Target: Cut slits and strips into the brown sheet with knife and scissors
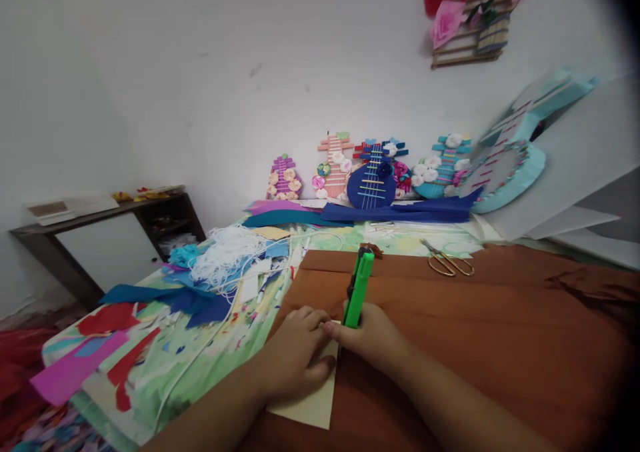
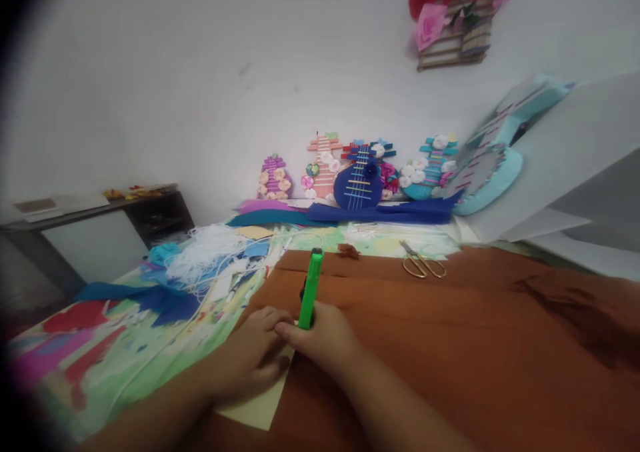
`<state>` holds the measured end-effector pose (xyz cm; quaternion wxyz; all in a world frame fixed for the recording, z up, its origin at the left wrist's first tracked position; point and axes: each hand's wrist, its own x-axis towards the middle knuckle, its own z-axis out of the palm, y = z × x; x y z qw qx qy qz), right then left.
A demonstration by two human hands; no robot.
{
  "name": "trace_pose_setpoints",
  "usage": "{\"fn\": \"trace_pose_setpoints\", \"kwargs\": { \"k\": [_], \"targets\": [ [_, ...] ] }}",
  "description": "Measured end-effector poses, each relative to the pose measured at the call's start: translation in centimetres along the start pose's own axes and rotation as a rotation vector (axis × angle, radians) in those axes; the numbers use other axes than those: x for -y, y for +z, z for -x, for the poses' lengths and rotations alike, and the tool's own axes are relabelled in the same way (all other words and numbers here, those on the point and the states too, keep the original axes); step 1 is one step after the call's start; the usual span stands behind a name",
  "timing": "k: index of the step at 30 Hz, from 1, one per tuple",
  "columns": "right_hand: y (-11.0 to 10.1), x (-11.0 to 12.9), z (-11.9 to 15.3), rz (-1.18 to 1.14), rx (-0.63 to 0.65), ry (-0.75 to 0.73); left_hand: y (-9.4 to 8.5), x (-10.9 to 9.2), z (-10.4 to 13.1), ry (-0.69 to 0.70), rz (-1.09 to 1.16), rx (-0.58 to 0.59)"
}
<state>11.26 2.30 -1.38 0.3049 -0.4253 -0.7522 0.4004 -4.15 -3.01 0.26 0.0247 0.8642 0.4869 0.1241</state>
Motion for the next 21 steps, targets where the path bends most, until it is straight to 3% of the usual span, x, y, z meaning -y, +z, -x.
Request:
{"fn": "trace_pose_setpoints", "kwargs": {
  "k": [5, 21],
  "targets": [
    [-0.04, 0.11, -0.02, -0.082, 0.055, -0.051, -0.06, 0.00, 0.03, 0.009, 0.012, -0.005],
    [-0.14, 0.74, 0.22, -0.130, 0.043, -0.040, -0.11, -0.19, 0.05, 0.005, 0.040, -0.032]
  ]
}}
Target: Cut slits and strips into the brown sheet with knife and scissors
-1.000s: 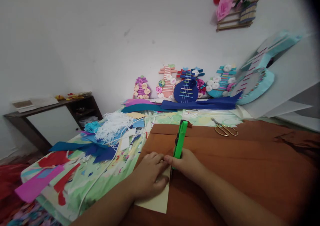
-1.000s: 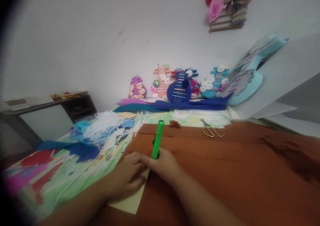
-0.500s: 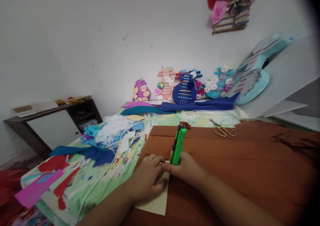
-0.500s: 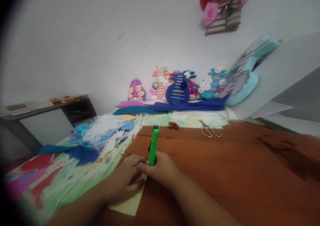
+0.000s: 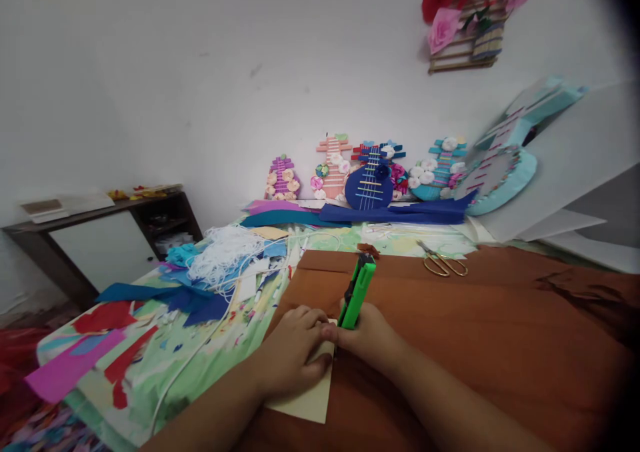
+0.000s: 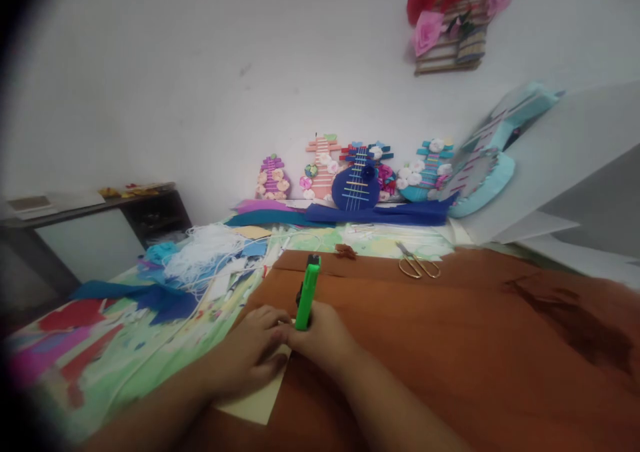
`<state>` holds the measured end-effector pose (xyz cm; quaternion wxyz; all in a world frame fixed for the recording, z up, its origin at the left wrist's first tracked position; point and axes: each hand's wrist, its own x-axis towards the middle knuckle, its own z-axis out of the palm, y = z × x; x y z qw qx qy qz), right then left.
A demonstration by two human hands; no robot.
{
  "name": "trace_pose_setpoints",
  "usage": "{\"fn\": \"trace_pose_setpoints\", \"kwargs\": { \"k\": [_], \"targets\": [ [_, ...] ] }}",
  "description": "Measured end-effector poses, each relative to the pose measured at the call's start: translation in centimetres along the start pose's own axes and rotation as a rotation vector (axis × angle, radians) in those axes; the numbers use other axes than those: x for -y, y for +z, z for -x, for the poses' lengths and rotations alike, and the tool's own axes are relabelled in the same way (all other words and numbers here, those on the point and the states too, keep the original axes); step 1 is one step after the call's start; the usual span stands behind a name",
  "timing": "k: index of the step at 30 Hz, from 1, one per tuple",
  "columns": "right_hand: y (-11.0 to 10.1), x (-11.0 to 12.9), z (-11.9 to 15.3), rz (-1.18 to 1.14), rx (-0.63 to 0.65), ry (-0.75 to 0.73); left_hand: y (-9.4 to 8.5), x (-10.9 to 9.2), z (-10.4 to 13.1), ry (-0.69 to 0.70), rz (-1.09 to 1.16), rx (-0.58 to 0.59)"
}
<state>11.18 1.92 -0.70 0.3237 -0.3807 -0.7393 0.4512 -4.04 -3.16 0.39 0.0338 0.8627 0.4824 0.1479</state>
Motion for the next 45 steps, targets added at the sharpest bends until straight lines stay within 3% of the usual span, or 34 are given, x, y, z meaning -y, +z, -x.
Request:
{"fn": "trace_pose_setpoints", "kwargs": {
  "k": [11, 16, 29, 41, 45],
  "targets": [
    [-0.5, -1.0, -0.6, -0.101, -0.029, 0.051, 0.0, 0.2, 0.1, 0.013, -0.045, 0.043],
    [-0.9, -0.3, -0.3, -0.235, 0.077, 0.138, 0.0, 0.1, 0.2, 0.013, -0.057, 0.030],
    [0.3, 0.0, 0.5, 0.084, 0.052, -0.002, 0.0, 0.0, 0.1, -0.015, -0.014, 0.008],
    [-0.3, -0.4, -0.4, -0.173, 0.083, 0.102, -0.1, 0.0, 0.1, 0.004, -0.105, 0.048],
    [0.1, -0.4, -0.1, -0.095, 0.097, 0.067, 0.0, 0.2, 0.1, 0.012, -0.060, 0.023]
  ]
}}
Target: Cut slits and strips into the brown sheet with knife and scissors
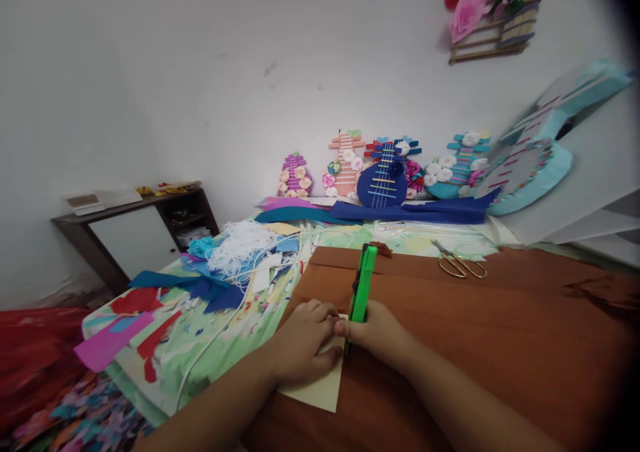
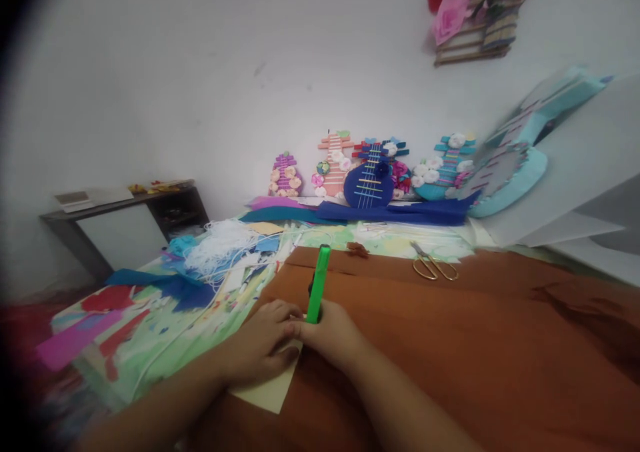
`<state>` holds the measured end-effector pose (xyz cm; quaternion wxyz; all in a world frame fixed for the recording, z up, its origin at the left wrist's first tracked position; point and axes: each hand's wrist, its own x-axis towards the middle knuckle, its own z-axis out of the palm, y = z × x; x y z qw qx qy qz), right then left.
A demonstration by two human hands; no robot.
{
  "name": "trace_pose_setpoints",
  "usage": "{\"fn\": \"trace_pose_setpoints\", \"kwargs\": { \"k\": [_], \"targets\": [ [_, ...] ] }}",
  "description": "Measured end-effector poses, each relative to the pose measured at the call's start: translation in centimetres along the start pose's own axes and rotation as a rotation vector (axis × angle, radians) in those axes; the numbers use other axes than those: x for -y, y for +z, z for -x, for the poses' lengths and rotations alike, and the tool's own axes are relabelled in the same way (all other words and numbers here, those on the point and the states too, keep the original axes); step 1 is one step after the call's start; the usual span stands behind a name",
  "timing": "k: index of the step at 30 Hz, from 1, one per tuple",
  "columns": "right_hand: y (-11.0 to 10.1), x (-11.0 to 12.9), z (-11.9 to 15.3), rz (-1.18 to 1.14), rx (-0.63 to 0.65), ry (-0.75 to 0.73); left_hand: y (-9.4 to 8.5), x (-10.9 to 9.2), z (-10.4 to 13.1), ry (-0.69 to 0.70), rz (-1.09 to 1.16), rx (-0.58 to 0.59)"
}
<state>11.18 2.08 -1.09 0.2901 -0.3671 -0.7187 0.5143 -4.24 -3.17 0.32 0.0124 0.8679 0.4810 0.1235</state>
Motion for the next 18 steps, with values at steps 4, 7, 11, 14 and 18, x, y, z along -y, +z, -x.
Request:
{"fn": "trace_pose_setpoints", "kwargs": {
  "k": [4, 7, 11, 14, 18],
  "targets": [
    [0.40, -0.05, 0.32, 0.097, -0.006, -0.015, 0.24, 0.19, 0.00, 0.009, 0.034, -0.030],
    [0.28, -0.09, 0.20, 0.081, -0.028, 0.009, 0.28, 0.23, 0.01, 0.010, 0.014, -0.023],
    [-0.26, -0.08, -0.23, -0.117, -0.016, -0.005, 0.12, 0.21, -0.02, 0.018, -0.041, 0.000],
    [-0.41, -0.02, -0.32, -0.175, 0.004, -0.021, 0.12, 0.26, -0.02, 0.022, -0.048, 0.003],
    [-0.05, -0.03, -0.07, -0.064, -0.001, 0.044, 0.38, 0.45, 0.01, 0.025, -0.012, -0.013]
  ]
}}
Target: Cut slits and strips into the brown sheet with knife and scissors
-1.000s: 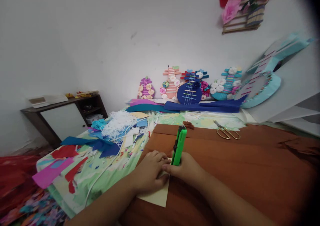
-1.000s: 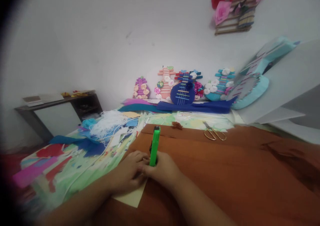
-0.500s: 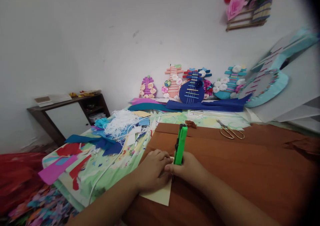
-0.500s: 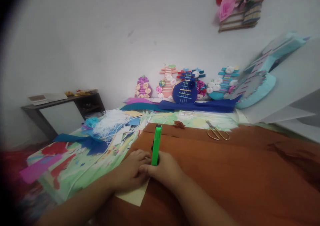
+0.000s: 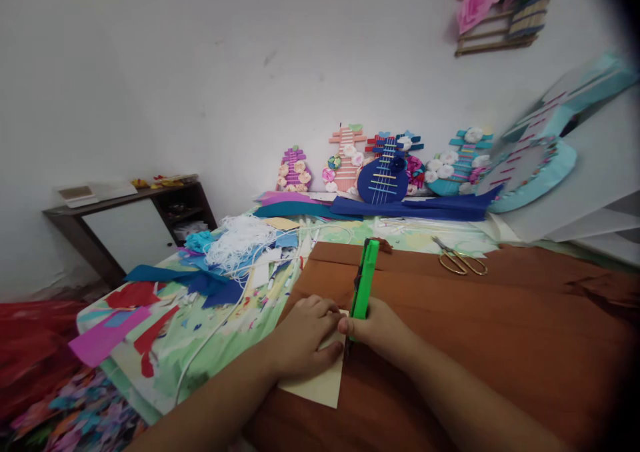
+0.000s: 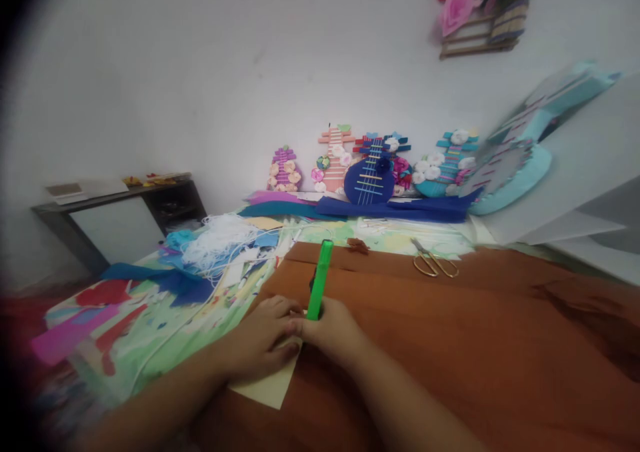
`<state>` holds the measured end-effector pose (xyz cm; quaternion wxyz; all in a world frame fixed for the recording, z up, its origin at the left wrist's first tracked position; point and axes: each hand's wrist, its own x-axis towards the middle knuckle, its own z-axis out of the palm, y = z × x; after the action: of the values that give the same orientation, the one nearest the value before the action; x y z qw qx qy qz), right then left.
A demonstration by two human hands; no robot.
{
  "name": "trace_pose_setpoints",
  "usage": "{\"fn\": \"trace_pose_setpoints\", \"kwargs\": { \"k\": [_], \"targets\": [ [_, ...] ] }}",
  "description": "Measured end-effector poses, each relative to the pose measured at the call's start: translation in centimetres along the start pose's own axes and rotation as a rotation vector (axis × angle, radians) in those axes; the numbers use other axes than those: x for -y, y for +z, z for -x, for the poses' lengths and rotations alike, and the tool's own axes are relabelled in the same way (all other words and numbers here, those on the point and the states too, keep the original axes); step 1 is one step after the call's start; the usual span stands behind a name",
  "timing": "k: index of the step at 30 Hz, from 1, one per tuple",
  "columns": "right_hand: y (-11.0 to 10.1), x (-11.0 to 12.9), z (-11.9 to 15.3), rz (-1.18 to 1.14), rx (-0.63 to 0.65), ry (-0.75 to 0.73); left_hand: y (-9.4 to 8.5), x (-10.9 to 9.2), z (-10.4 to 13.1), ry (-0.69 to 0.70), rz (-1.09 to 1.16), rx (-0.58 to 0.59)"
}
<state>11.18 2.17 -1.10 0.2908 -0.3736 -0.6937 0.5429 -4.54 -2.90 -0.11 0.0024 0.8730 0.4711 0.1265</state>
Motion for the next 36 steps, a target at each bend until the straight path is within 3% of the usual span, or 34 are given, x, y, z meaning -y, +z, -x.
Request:
{"fn": "trace_pose_setpoints", "kwargs": {
  "k": [9, 18, 25, 30, 36],
  "targets": [
    [0.4, 0.6, 0.9, 0.226, 0.022, 0.016, -0.1, 0.3, -0.1, 0.004, 0.044, 0.024],
    [0.2, 0.1, 0.1, -0.039, 0.044, -0.002, 0.0, 0.1, 0.0, -0.001, 0.028, 0.001],
    [0.5, 0.4, 0.8, 0.206, 0.039, 0.033, -0.2, 0.2, -0.1, -0.001, 0.041, 0.035],
    [0.8, 1.0, 1.6, 0.338, 0.046, -0.044, -0.1, 0.6, 0.0, 0.013, 0.037, 0.035],
    [0.8, 1.0, 1.5, 0.260, 0.073, -0.047, -0.1, 0.5, -0.1, 0.016, 0.028, 0.040]
  ]
}}
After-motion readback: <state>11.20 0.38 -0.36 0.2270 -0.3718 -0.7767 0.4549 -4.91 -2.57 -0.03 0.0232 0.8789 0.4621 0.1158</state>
